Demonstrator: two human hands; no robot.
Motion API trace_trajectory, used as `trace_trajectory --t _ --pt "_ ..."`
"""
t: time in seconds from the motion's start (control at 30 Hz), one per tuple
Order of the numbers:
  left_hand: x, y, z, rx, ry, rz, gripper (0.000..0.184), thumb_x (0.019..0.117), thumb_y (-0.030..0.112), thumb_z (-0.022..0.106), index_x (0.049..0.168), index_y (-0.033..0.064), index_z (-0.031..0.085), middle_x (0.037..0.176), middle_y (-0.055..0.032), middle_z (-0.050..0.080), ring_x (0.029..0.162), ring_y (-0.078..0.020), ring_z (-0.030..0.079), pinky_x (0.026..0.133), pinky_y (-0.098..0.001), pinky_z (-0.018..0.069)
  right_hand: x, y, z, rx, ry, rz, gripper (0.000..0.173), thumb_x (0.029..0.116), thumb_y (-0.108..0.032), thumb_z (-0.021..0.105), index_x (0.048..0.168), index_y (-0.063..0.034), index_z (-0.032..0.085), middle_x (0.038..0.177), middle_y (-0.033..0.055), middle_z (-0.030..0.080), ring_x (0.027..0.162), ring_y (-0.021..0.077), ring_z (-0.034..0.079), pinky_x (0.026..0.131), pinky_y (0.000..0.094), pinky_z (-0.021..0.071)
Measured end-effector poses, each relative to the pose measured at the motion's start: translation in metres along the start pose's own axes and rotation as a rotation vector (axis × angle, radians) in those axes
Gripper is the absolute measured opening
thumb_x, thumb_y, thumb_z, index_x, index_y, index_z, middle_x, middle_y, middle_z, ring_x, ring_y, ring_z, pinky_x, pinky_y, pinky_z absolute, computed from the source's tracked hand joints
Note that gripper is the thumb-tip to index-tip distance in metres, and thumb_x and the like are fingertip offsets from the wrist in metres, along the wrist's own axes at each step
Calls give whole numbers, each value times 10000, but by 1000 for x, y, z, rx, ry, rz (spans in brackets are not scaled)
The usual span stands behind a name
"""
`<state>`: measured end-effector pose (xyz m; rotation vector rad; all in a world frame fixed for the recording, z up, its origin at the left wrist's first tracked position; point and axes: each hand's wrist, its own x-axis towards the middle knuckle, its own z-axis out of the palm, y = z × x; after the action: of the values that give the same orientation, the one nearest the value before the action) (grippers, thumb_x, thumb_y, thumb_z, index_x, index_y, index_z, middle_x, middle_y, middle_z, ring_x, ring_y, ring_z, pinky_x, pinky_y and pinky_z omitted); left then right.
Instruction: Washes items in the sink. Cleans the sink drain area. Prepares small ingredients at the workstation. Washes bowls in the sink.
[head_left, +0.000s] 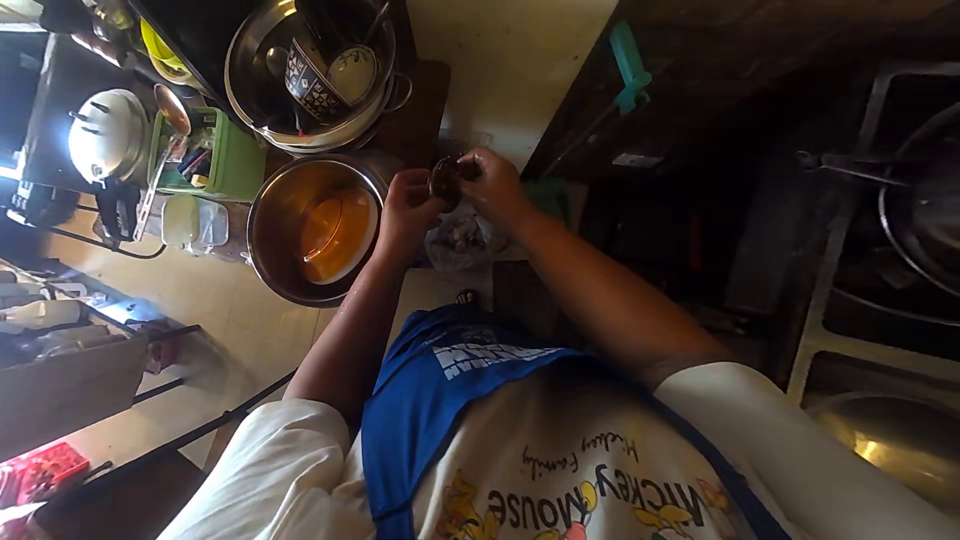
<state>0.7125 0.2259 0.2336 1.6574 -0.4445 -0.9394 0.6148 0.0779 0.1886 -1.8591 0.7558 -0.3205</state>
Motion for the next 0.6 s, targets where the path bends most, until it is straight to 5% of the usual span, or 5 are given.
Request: trace_trajectory --t 0.1,0.23,0.43,0.6 --pt "-2 6 2 -6 -14 -45 421 959 56 676 1352 61 523 1120 -165 672 908 -285 725 758 -451 643 -2 3 1 -183 30 -98 265 991 -240 663 1178 -55 690 1064 123 741 1025 276 703 994 501 522" --pt "-1 7 2 42 -11 -64 417 956 33 673 1342 56 518 1100 -160 672 854 -264 732 724 -425 647 -4 5 5 -454 91 -270 259 998 -197 603 1174 -45 718 1026 131 763 1058 340 707 1186 637 300" --pt "1 6 1 -20 35 -111 445 948 34 654 1364 76 502 1067 -163 674 816 -266 720 701 -434 638 -6 8 4 -629 186 -343 229 1005 -187 567 1104 -70 738 969 117 763 1014 350 717 1183 714 244" --pt "3 6 -7 -10 83 -77 438 956 28 642 1371 70 509 1086 -177 673 850 -280 729 718 -438 647 -2 18 -5 -586 18 -242 219 1005 -153 606 1157 -125 761 1175 133 713 1196 379 634 1161 781 176"
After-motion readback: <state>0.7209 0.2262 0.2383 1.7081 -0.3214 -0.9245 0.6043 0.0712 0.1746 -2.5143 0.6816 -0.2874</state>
